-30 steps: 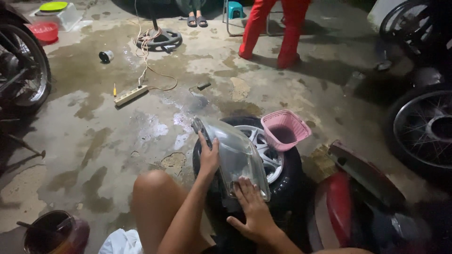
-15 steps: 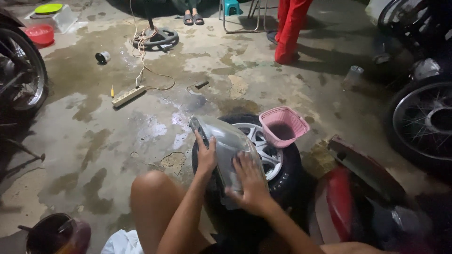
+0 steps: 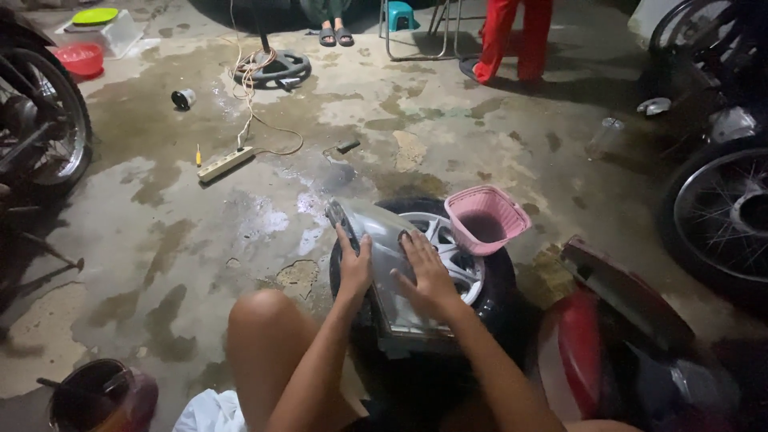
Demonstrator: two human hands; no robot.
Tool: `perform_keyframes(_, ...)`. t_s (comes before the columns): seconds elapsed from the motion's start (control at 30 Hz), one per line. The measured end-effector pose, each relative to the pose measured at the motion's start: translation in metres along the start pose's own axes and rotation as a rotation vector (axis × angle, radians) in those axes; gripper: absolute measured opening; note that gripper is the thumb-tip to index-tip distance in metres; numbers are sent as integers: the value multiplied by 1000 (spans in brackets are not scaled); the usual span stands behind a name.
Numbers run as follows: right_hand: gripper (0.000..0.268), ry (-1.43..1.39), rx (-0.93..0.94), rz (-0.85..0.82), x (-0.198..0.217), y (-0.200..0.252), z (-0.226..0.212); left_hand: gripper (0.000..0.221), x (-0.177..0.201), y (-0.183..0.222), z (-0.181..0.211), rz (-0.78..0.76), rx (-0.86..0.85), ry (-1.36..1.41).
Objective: The person sits on the floor and cleans a motorcycle headlight lens resting on a tire. They use a small abrasive pad to scrub the surface of the lens repeatedly, occasionally dipping the pad into a pink bucket of water to wet it.
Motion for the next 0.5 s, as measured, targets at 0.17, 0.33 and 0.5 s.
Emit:
perform_keyframes(0.17, 90, 73, 67, 33, 6, 39, -18, 86, -1, -2, -1, 21, -30, -9)
perform_keyframes(0.33, 98, 99, 101, -51, 2, 120, -35, 84, -3, 6, 4, 34, -67, 48)
perform_keyframes(0.5, 90, 111, 129, 28, -6, 95, -16, 86, -13, -7, -12, 59, -101, 2)
Point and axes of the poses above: each hand's wrist, its own y-axis away from the middle knuckle, its own x-axis out of the back of the hand, z = x × y, the point moved 1 cm from there along -y, towards the middle knuckle, and after that the axes turned 8 degrees about z, right-handed, at the moved point
